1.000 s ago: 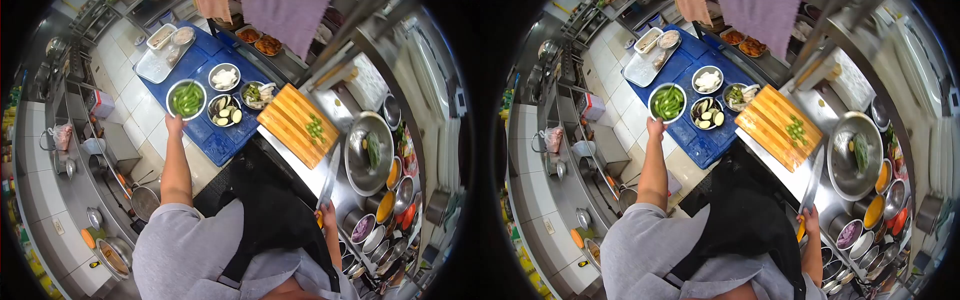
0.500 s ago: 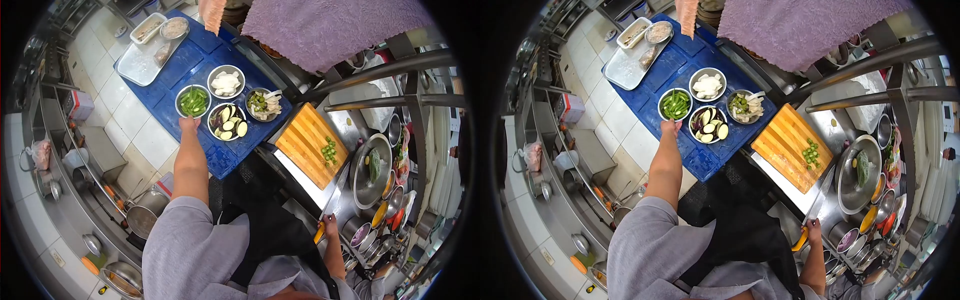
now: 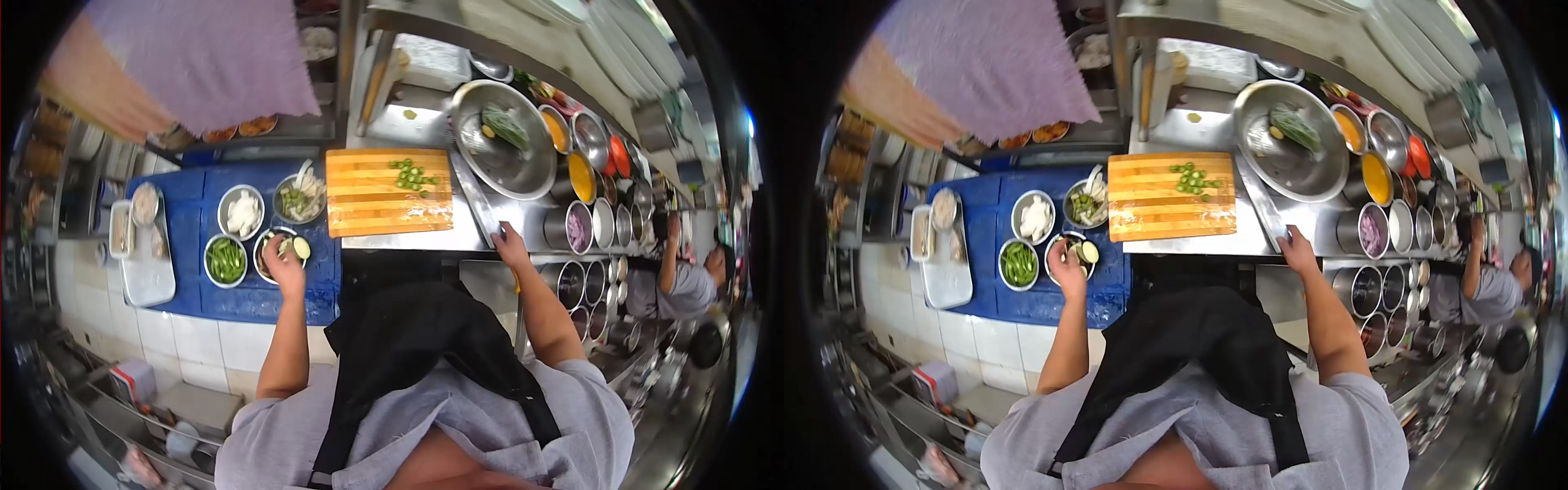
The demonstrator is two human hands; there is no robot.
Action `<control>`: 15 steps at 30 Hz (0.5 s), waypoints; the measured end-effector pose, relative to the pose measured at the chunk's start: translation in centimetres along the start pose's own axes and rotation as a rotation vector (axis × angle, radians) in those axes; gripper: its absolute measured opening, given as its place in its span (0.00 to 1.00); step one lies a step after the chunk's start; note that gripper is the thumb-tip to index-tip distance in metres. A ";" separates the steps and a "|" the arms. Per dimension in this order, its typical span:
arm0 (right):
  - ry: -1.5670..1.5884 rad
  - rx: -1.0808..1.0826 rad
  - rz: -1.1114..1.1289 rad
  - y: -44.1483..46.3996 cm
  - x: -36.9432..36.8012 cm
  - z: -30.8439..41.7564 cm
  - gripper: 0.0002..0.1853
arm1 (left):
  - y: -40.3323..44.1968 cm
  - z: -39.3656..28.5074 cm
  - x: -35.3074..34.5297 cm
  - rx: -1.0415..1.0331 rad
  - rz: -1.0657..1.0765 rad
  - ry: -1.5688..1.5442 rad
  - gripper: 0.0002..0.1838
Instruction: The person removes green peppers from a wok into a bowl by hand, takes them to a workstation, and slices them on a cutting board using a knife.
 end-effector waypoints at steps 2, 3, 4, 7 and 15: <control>-0.040 -0.030 0.014 0.4 0.5 3.1 0.29 | 0.7 -7.6 -4.1 -0.245 0.215 0.003 0.18; -0.049 -0.008 -0.005 1.1 0.1 3.6 0.28 | 0.9 -11.4 -6.3 -0.410 0.301 0.052 0.18; -0.108 -0.001 -0.023 1.9 -0.2 4.2 0.28 | 1.1 -14.3 -8.5 -0.516 0.372 0.089 0.18; -0.115 0.004 -0.079 3.0 0.0 6.9 0.28 | 1.6 -18.2 -16.0 -0.731 0.582 0.182 0.21; -0.127 0.027 -0.113 1.4 -0.1 6.8 0.25 | -1.0 -18.8 -28.4 -0.767 0.676 0.531 0.37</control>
Point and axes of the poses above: each hand's wrist, its own y-axis towards the middle knuckle, its own x-axis out of the back of the hand, z = x × y, the point moved 8 cm from there along y, towards the middle knuckle, and after that the axes turned 2 degrees about z, right-handed, at the moved point
